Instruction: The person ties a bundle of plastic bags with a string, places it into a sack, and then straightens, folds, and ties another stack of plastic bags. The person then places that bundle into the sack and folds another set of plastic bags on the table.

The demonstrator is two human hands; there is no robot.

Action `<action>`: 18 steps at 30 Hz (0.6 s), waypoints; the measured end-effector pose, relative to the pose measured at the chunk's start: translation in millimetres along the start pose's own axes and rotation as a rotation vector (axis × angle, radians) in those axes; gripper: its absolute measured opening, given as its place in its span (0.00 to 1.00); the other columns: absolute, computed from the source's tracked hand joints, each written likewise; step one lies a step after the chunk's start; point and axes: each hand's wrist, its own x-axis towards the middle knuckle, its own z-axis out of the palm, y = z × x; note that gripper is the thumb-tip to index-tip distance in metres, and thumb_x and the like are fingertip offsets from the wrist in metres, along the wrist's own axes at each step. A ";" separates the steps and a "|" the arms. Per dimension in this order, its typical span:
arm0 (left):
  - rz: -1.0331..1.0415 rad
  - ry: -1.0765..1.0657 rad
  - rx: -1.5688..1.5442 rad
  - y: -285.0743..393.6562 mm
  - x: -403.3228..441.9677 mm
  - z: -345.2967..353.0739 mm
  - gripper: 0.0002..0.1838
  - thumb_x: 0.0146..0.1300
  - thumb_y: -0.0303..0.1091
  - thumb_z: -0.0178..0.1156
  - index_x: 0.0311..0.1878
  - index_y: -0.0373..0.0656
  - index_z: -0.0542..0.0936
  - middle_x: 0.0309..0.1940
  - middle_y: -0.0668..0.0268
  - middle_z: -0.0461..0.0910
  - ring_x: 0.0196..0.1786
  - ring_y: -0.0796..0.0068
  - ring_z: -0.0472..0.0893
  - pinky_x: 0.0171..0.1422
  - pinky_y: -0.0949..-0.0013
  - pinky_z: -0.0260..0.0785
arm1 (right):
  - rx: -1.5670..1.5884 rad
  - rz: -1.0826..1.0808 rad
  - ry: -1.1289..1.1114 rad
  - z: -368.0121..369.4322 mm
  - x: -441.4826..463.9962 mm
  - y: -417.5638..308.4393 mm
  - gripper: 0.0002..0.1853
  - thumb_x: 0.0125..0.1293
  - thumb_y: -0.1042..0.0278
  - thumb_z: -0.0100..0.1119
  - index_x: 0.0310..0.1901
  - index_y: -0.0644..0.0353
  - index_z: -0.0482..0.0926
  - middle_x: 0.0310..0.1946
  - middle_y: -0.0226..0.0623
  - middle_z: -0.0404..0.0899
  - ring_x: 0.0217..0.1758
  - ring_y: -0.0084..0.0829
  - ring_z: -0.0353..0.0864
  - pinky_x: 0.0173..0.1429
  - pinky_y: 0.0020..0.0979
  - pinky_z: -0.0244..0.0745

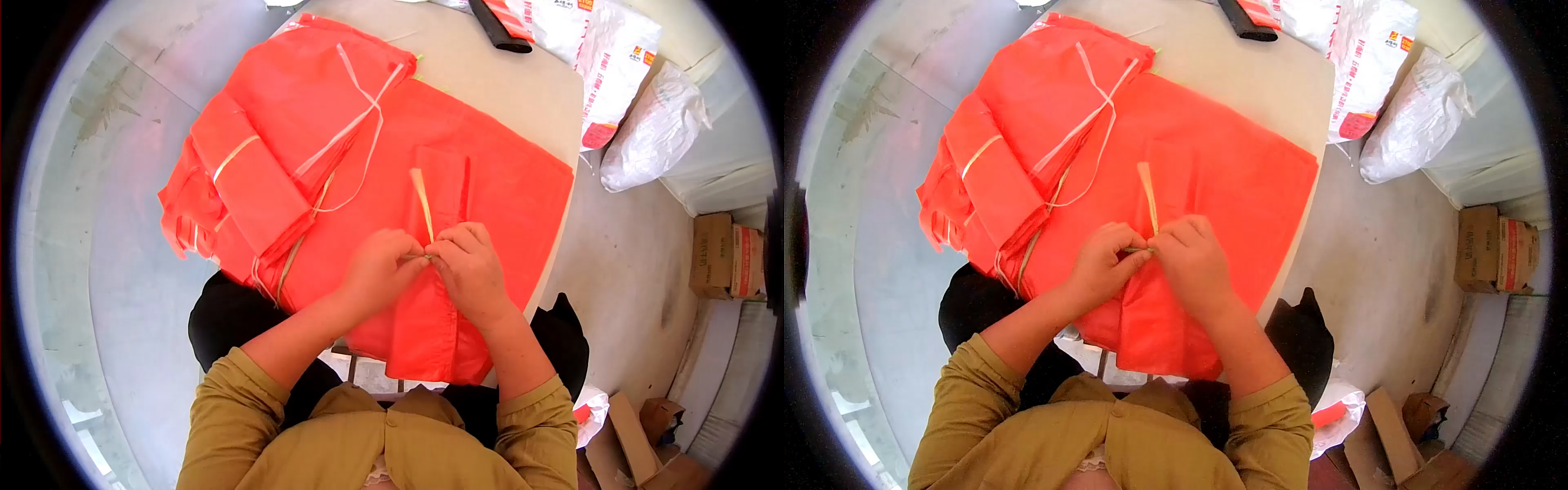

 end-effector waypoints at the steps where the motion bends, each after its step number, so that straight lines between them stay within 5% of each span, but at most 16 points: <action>1: -0.011 0.001 -0.002 0.1 -0.1 0.5 0.05 0.61 0.27 0.69 0.36 0.40 0.82 0.32 0.61 0.80 0.39 0.58 0.79 0.45 0.57 0.70 | 0.006 -0.002 0.007 -0.3 0.5 -0.3 0.08 0.57 0.78 0.70 0.38 0.60 0.84 0.42 0.35 0.82 0.49 0.42 0.79 0.52 0.36 0.78; 14: -0.012 0.026 -0.005 -1.1 1.3 1.4 0.05 0.64 0.25 0.66 0.41 0.39 0.82 0.33 0.60 0.79 0.39 0.59 0.79 0.45 0.61 0.71 | 0.055 0.015 -0.005 -2.2 2.1 -4.3 0.12 0.59 0.79 0.69 0.45 0.60 0.84 0.39 0.38 0.83 0.42 0.40 0.82 0.47 0.36 0.79; 18: -0.016 0.033 0.000 -3.4 0.5 2.4 0.04 0.67 0.26 0.64 0.43 0.39 0.82 0.33 0.59 0.80 0.39 0.59 0.79 0.44 0.61 0.71 | 0.405 0.342 0.011 0.2 -0.9 -10.3 0.13 0.62 0.78 0.65 0.49 0.59 0.83 0.37 0.37 0.82 0.41 0.41 0.81 0.47 0.36 0.78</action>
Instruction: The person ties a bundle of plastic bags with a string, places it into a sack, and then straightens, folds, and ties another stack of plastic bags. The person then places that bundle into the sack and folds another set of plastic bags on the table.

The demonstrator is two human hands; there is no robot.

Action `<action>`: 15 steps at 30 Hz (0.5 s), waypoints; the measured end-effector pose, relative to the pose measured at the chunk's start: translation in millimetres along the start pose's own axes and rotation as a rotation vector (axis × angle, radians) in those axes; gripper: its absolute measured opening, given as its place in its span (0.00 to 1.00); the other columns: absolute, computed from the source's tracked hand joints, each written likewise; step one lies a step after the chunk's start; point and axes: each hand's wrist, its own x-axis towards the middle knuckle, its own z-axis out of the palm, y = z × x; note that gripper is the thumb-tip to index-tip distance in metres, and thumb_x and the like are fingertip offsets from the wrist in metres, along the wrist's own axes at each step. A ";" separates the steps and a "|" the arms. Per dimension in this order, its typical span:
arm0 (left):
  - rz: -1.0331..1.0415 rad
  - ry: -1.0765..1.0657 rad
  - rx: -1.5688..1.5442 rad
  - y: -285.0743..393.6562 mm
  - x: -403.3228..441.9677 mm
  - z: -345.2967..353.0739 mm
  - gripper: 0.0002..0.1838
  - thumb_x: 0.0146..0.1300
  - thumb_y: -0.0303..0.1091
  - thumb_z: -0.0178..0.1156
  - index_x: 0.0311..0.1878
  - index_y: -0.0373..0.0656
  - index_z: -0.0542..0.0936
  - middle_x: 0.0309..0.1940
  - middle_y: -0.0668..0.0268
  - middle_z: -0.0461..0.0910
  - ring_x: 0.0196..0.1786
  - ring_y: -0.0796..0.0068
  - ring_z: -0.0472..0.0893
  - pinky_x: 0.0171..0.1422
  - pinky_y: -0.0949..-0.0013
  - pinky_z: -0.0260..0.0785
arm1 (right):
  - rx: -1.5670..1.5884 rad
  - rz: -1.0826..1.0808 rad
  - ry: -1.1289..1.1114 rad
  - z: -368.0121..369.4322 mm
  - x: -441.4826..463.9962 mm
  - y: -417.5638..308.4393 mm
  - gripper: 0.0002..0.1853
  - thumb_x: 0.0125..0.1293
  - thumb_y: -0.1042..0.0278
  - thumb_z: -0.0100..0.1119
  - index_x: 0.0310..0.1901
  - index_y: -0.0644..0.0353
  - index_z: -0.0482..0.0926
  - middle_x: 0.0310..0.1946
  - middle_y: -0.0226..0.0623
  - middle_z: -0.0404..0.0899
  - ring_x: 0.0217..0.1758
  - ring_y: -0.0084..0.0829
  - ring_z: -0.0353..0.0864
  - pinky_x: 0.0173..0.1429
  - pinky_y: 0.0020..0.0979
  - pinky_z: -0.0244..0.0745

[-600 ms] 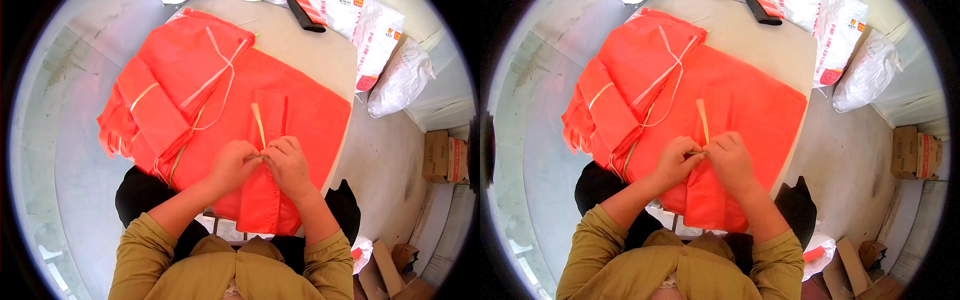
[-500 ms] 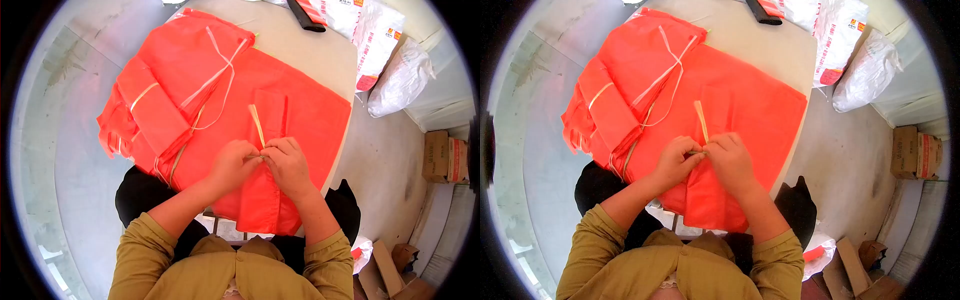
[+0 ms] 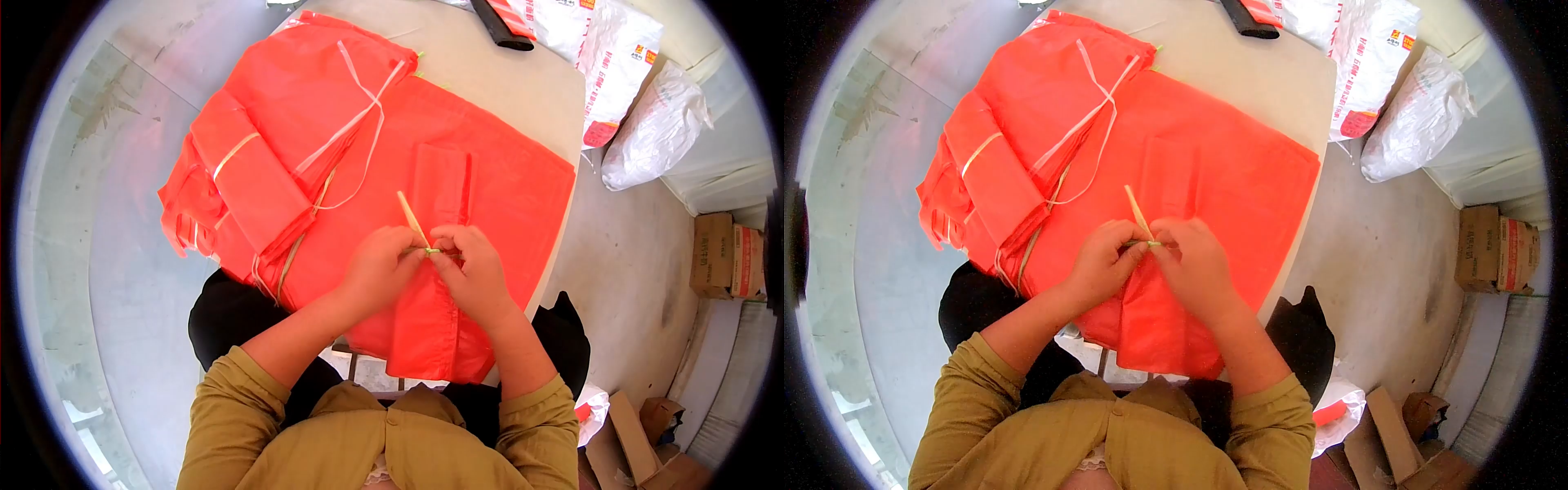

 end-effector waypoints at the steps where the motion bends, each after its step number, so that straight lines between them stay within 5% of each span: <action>1: -0.002 -0.005 0.004 0.5 0.3 -0.6 0.04 0.67 0.26 0.64 0.43 0.39 0.82 0.33 0.59 0.80 0.39 0.59 0.79 0.44 0.61 0.71 | 0.114 0.097 -0.015 1.7 -1.7 4.6 0.13 0.63 0.78 0.65 0.49 0.59 0.83 0.37 0.38 0.82 0.42 0.41 0.81 0.47 0.37 0.78; 5: -0.070 -0.013 -0.029 3.4 1.6 -0.7 0.04 0.65 0.28 0.63 0.40 0.39 0.82 0.35 0.58 0.82 0.42 0.53 0.80 0.46 0.55 0.72 | 0.164 0.145 -0.151 -7.6 -0.2 3.9 0.13 0.65 0.82 0.59 0.50 0.62 0.83 0.40 0.38 0.82 0.44 0.36 0.80 0.52 0.32 0.76; 8: -0.091 -0.036 -0.059 2.7 3.1 -0.2 0.04 0.66 0.28 0.63 0.39 0.38 0.82 0.34 0.57 0.82 0.41 0.54 0.80 0.46 0.55 0.72 | -0.067 -0.085 -0.218 -11.5 3.6 2.7 0.13 0.63 0.82 0.60 0.47 0.60 0.85 0.40 0.36 0.82 0.45 0.36 0.79 0.52 0.32 0.75; 11: -0.084 -0.057 -0.077 -0.8 3.8 -0.1 0.04 0.66 0.28 0.63 0.39 0.38 0.82 0.33 0.57 0.81 0.41 0.54 0.80 0.46 0.56 0.72 | -0.134 -0.175 -0.133 -7.5 3.2 1.6 0.11 0.60 0.80 0.64 0.43 0.58 0.86 0.37 0.41 0.81 0.43 0.44 0.79 0.49 0.39 0.76; 15: -0.059 -0.042 -0.058 -1.1 2.4 -1.3 0.04 0.69 0.28 0.63 0.40 0.36 0.81 0.33 0.58 0.80 0.38 0.63 0.80 0.44 0.64 0.72 | -0.164 -0.195 -0.059 -4.2 0.0 6.2 0.06 0.59 0.79 0.66 0.38 0.58 0.86 0.37 0.38 0.81 0.43 0.43 0.79 0.48 0.40 0.75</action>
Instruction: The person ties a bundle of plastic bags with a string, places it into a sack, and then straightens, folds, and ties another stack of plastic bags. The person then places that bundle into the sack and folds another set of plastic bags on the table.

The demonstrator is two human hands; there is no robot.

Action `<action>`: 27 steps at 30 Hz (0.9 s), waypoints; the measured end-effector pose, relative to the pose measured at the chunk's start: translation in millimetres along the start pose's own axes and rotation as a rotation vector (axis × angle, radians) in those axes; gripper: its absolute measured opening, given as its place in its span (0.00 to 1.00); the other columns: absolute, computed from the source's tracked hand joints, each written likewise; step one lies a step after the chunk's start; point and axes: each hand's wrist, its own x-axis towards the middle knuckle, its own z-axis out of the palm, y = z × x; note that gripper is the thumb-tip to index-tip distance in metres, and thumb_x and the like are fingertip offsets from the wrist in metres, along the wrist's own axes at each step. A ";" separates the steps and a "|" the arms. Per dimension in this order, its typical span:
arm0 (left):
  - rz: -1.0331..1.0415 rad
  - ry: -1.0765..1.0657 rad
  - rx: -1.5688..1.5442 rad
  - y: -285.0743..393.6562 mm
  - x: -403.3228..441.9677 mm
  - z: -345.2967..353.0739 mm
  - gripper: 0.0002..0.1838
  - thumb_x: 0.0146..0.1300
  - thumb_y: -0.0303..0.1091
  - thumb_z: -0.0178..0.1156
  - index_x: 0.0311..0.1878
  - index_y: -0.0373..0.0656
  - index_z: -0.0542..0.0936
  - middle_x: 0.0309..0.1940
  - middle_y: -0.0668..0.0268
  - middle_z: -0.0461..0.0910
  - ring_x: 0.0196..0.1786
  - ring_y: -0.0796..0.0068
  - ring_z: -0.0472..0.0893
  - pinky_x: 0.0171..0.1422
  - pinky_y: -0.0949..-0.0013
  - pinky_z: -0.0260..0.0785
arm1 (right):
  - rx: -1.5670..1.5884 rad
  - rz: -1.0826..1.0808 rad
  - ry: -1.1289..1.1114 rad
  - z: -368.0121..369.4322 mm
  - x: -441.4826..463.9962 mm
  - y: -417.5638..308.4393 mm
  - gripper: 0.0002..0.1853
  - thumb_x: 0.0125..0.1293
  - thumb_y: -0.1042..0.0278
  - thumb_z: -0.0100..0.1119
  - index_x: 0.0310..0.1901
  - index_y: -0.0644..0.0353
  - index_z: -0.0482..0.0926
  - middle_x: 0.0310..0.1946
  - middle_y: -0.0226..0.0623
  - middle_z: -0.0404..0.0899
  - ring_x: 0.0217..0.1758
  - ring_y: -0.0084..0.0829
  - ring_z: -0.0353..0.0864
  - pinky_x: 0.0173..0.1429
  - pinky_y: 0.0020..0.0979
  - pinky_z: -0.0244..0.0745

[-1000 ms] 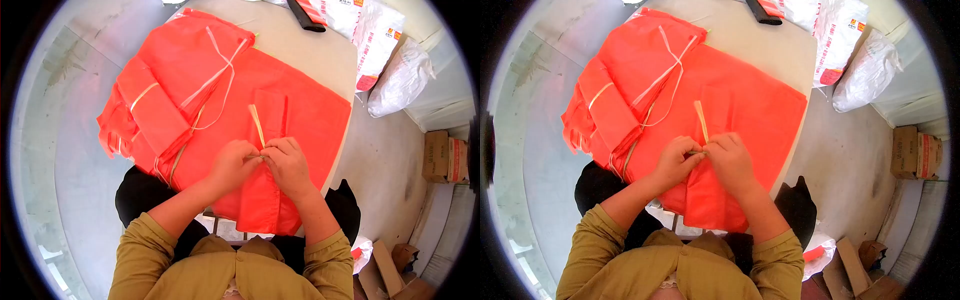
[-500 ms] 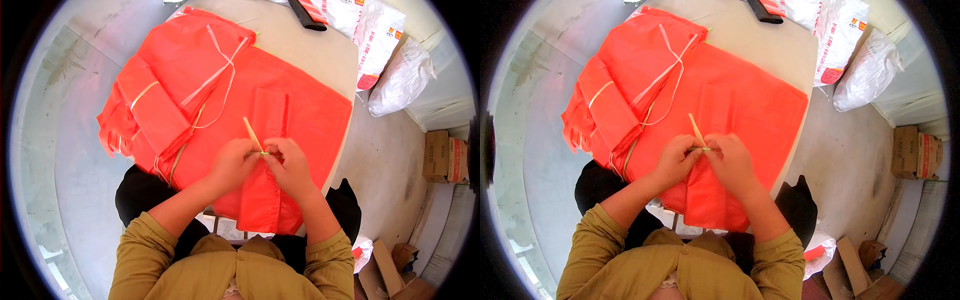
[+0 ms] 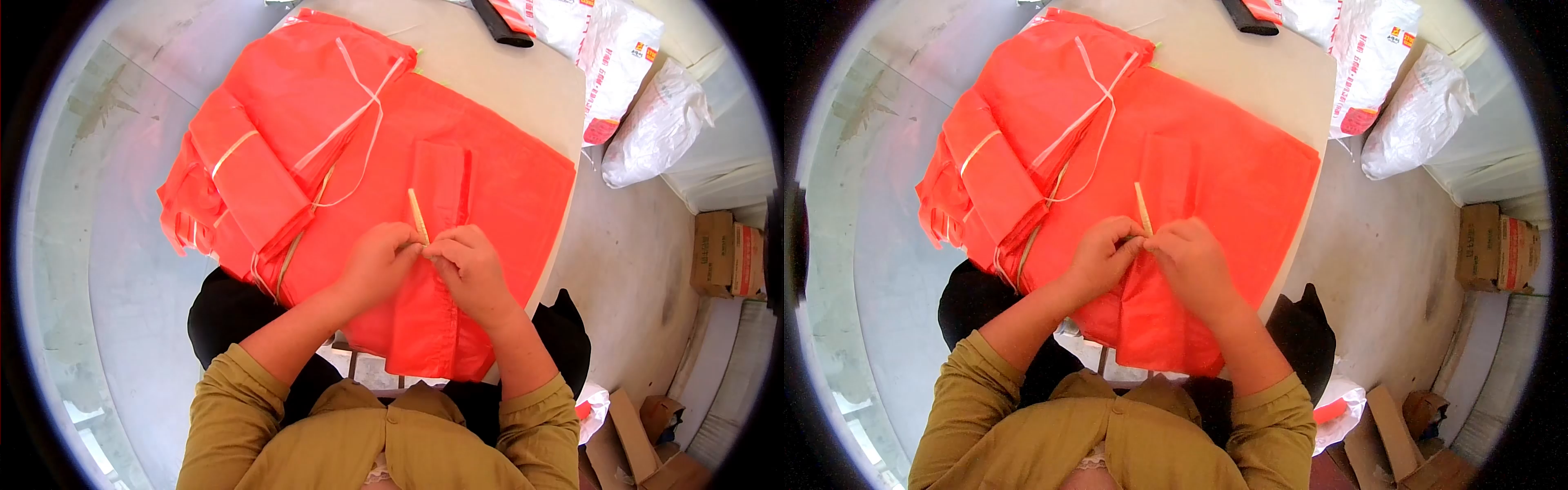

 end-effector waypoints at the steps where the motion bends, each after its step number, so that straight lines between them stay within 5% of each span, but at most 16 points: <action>1: -0.013 -0.006 0.002 -0.8 -0.1 -0.7 0.04 0.69 0.28 0.63 0.40 0.36 0.81 0.33 0.58 0.80 0.39 0.63 0.80 0.44 0.64 0.72 | 0.010 -0.009 0.024 -0.4 0.3 -0.4 0.05 0.59 0.78 0.67 0.37 0.58 0.85 0.37 0.37 0.81 0.42 0.43 0.79 0.49 0.41 0.75; 8: -0.004 0.071 0.414 -8.6 7.3 -13.9 0.06 0.67 0.29 0.66 0.41 0.37 0.81 0.32 0.56 0.80 0.39 0.61 0.80 0.46 0.61 0.73 | -0.221 -0.045 -0.222 -26.6 -10.2 3.7 0.05 0.59 0.79 0.68 0.37 0.59 0.86 0.42 0.34 0.78 0.51 0.38 0.77 0.57 0.37 0.73; 11: -0.021 0.274 0.252 -19.1 5.0 -7.3 0.08 0.66 0.29 0.67 0.43 0.38 0.79 0.31 0.58 0.79 0.37 0.64 0.80 0.46 0.63 0.74 | -0.044 0.001 -0.133 -26.7 -19.9 8.8 0.14 0.61 0.78 0.68 0.49 0.59 0.85 0.47 0.37 0.77 0.54 0.36 0.76 0.60 0.36 0.74; 13: -0.082 0.346 0.084 -8.5 6.6 -12.5 0.10 0.65 0.30 0.68 0.44 0.38 0.78 0.32 0.59 0.79 0.36 0.65 0.80 0.44 0.63 0.74 | -0.025 0.223 -0.077 -33.3 -22.7 2.5 0.25 0.62 0.77 0.68 0.62 0.60 0.77 0.52 0.38 0.76 0.52 0.35 0.78 0.58 0.35 0.75; 17: -0.142 0.101 0.156 5.4 1.1 -23.4 0.11 0.65 0.30 0.68 0.45 0.39 0.77 0.35 0.61 0.80 0.35 0.68 0.81 0.42 0.65 0.75 | 0.088 0.634 -0.231 -45.0 -20.0 -6.9 0.42 0.65 0.70 0.67 0.78 0.59 0.58 0.61 0.50 0.76 0.54 0.42 0.81 0.61 0.39 0.78; 23: -0.214 -0.103 0.151 13.8 -10.1 -21.2 0.11 0.65 0.32 0.68 0.45 0.40 0.77 0.35 0.62 0.80 0.35 0.70 0.81 0.42 0.67 0.75 | 0.177 0.652 -0.173 -25.9 -27.7 -0.6 0.52 0.65 0.75 0.68 0.83 0.57 0.43 0.60 0.49 0.74 0.44 0.30 0.82 0.52 0.30 0.80; 27: -0.241 -0.141 0.028 3.9 -10.6 -20.7 0.13 0.67 0.35 0.67 0.48 0.39 0.77 0.40 0.62 0.82 0.41 0.69 0.82 0.47 0.64 0.76 | 0.608 0.747 -0.012 -13.6 -33.0 14.5 0.52 0.64 0.78 0.65 0.83 0.56 0.41 0.58 0.47 0.75 0.46 0.30 0.82 0.50 0.30 0.80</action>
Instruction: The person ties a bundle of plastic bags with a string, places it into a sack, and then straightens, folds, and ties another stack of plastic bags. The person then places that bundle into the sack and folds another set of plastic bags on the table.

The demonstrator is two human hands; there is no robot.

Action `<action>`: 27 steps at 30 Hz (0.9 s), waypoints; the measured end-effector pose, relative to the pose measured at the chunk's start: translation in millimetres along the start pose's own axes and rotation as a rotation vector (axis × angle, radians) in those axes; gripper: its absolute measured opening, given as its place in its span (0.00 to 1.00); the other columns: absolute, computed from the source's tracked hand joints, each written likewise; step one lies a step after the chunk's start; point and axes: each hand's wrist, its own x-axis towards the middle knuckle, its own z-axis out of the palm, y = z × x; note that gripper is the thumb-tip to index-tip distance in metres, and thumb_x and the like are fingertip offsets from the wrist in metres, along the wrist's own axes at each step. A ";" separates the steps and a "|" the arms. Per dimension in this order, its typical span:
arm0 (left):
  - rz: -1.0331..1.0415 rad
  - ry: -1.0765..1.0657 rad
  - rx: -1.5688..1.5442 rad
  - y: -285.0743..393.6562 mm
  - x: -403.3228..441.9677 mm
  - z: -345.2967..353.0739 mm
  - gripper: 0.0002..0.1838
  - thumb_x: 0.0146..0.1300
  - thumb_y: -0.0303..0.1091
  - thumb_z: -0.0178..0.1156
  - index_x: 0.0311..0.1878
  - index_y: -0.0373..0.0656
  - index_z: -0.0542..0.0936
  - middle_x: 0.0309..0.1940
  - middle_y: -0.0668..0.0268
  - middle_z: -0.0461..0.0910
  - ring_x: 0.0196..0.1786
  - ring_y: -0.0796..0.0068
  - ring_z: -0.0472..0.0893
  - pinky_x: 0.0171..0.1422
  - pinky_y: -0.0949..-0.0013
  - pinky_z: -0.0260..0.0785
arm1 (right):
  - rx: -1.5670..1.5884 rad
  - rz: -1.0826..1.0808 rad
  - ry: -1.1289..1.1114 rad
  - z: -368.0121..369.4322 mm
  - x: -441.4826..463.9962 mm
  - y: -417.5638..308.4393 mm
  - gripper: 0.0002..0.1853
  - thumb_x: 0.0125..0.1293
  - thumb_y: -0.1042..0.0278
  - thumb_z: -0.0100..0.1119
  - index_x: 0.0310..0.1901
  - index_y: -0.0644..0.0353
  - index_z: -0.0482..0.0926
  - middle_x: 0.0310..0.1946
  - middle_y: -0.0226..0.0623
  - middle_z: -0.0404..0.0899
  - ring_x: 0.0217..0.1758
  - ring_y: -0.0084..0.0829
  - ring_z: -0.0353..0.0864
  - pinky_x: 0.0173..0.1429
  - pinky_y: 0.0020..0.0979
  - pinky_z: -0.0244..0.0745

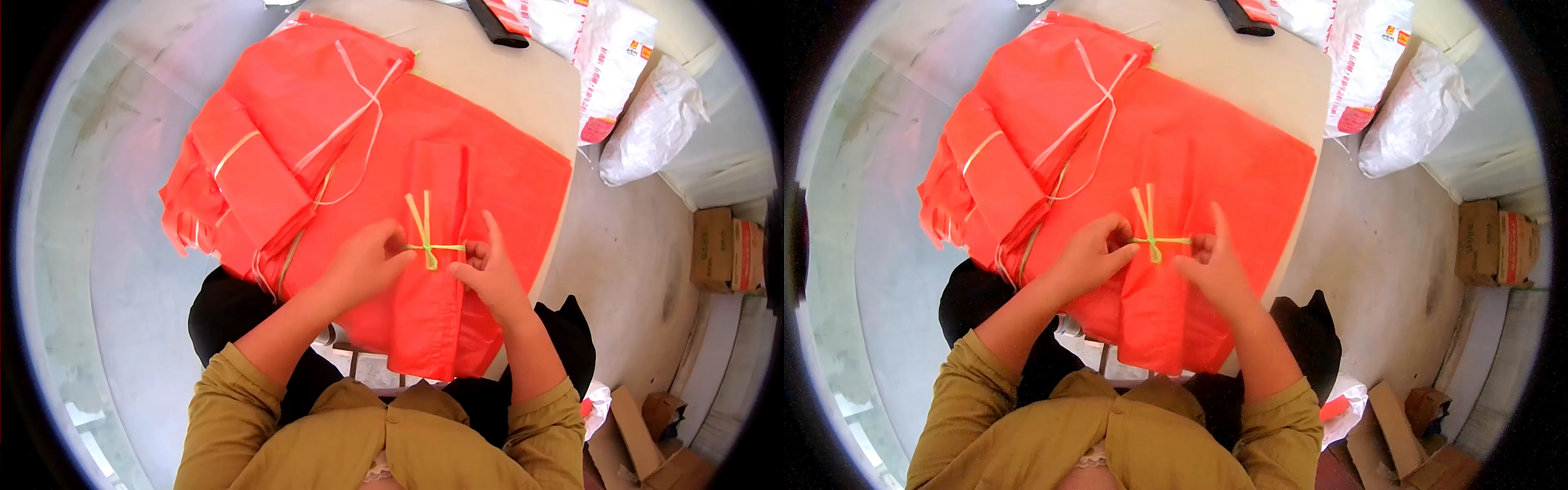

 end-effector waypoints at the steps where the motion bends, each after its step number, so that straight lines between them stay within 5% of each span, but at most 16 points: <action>1: -0.011 -0.020 -0.073 -5.3 1.7 2.4 0.14 0.68 0.37 0.66 0.49 0.39 0.78 0.43 0.60 0.83 0.45 0.66 0.83 0.52 0.63 0.76 | 0.095 -0.003 0.005 0.9 -2.0 -6.4 0.51 0.65 0.79 0.64 0.83 0.56 0.43 0.57 0.47 0.76 0.46 0.29 0.82 0.51 0.30 0.80; 5: -0.166 -0.181 -0.876 9.7 -6.2 -2.1 0.23 0.75 0.47 0.59 0.64 0.39 0.76 0.58 0.58 0.81 0.59 0.67 0.80 0.65 0.65 0.72 | 0.366 -0.050 -0.215 -6.8 -27.9 -45.3 0.39 0.67 0.81 0.58 0.79 0.61 0.58 0.53 0.44 0.81 0.50 0.27 0.82 0.54 0.28 0.79; 8: -0.351 -0.165 -1.187 -23.4 0.6 12.7 0.33 0.80 0.56 0.50 0.75 0.39 0.66 0.61 0.61 0.78 0.64 0.70 0.79 0.67 0.62 0.74 | 0.200 -0.328 -0.173 -12.1 -33.1 -45.7 0.30 0.68 0.81 0.58 0.72 0.64 0.71 0.50 0.43 0.83 0.51 0.27 0.82 0.57 0.28 0.78; 11: -0.436 -0.127 -1.201 -9.9 5.1 1.4 0.32 0.80 0.48 0.54 0.76 0.38 0.63 0.61 0.60 0.78 0.63 0.70 0.80 0.66 0.62 0.75 | -0.115 -0.316 0.001 -16.6 -13.9 -25.7 0.26 0.68 0.78 0.61 0.68 0.64 0.74 0.57 0.44 0.81 0.54 0.30 0.81 0.58 0.30 0.79; 14: -0.392 -0.054 -0.866 -8.1 6.1 9.8 0.33 0.77 0.38 0.59 0.77 0.37 0.60 0.58 0.60 0.80 0.58 0.70 0.82 0.64 0.66 0.76 | -0.706 -0.424 0.055 -14.3 -8.2 -23.2 0.28 0.67 0.73 0.65 0.68 0.63 0.72 0.65 0.50 0.75 0.67 0.43 0.77 0.65 0.39 0.78; 17: -0.351 -0.074 -0.778 -9.7 6.1 12.5 0.34 0.73 0.28 0.61 0.78 0.35 0.58 0.55 0.60 0.80 0.55 0.72 0.82 0.62 0.70 0.76 | -0.634 -0.321 0.043 -5.8 -6.8 -17.2 0.33 0.65 0.72 0.67 0.71 0.61 0.69 0.73 0.53 0.65 0.71 0.51 0.71 0.69 0.42 0.75; 20: -0.347 -0.055 -0.804 -0.6 5.6 13.4 0.33 0.73 0.25 0.59 0.77 0.35 0.59 0.55 0.60 0.81 0.55 0.73 0.82 0.61 0.70 0.76 | -0.530 -0.279 0.044 -3.6 -4.3 -9.3 0.38 0.67 0.71 0.66 0.77 0.59 0.61 0.76 0.52 0.60 0.71 0.45 0.73 0.68 0.41 0.75; 27: -0.304 -0.090 -0.913 -9.7 8.4 16.1 0.29 0.71 0.21 0.58 0.74 0.35 0.65 0.57 0.60 0.81 0.58 0.72 0.82 0.65 0.68 0.75 | 0.104 0.024 0.004 -6.6 7.6 -9.8 0.44 0.71 0.70 0.64 0.82 0.62 0.48 0.67 0.52 0.72 0.66 0.34 0.75 0.65 0.36 0.75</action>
